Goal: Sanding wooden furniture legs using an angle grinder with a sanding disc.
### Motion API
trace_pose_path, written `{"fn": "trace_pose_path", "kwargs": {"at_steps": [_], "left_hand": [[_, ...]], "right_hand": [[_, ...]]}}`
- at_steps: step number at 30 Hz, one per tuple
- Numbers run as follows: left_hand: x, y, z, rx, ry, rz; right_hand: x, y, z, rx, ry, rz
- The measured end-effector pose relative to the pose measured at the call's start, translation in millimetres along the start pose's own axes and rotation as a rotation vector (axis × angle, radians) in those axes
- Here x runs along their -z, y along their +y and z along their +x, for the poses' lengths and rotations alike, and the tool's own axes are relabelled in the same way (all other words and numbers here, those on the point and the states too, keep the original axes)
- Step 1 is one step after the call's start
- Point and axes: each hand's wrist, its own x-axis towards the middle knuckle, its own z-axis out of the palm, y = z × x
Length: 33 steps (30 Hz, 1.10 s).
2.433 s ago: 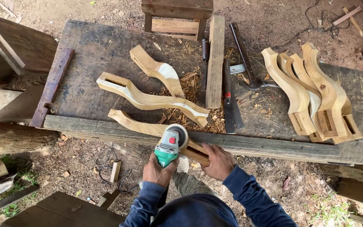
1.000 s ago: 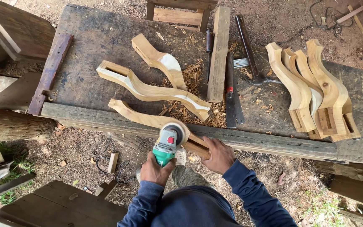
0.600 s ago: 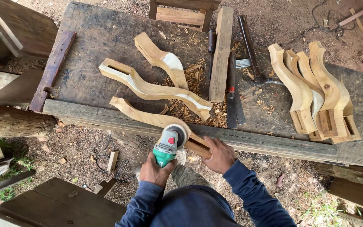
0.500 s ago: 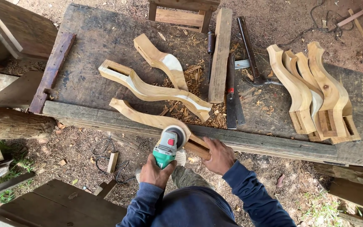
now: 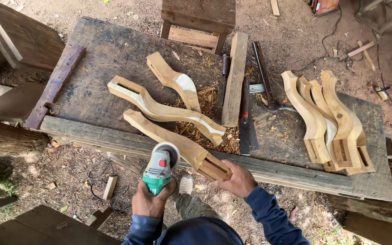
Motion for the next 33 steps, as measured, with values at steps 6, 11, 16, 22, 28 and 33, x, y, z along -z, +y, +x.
{"fn": "trace_pose_path", "kwargs": {"at_steps": [6, 11, 16, 22, 28, 33], "left_hand": [[-0.2, 2.8, -3.3, 0.028, -0.017, -0.137], [-8.9, 8.2, 0.4, 0.070, -0.139, -0.078], [-17.6, 19.7, 4.7, -0.003, -0.254, -0.116], [-13.8, 37.0, 2.1, -0.016, -0.274, 0.046], [-18.7, 26.7, 6.2, -0.018, -0.281, -0.008], [-14.4, 27.3, 5.2, 0.035, -0.278, 0.152]], "right_hand": [[-19.7, 56.2, 23.6, 0.139, -0.132, 0.621], [-32.8, 66.6, 30.2, 0.177, -0.171, 0.746], [-31.3, 60.3, 26.8, 0.107, -0.200, 0.783], [-35.4, 63.4, 26.0, 0.134, -0.182, 0.727], [-33.3, 57.4, 24.6, 0.067, -0.195, 0.754], [-33.8, 60.0, 24.9, 0.090, -0.186, 0.753]]}}
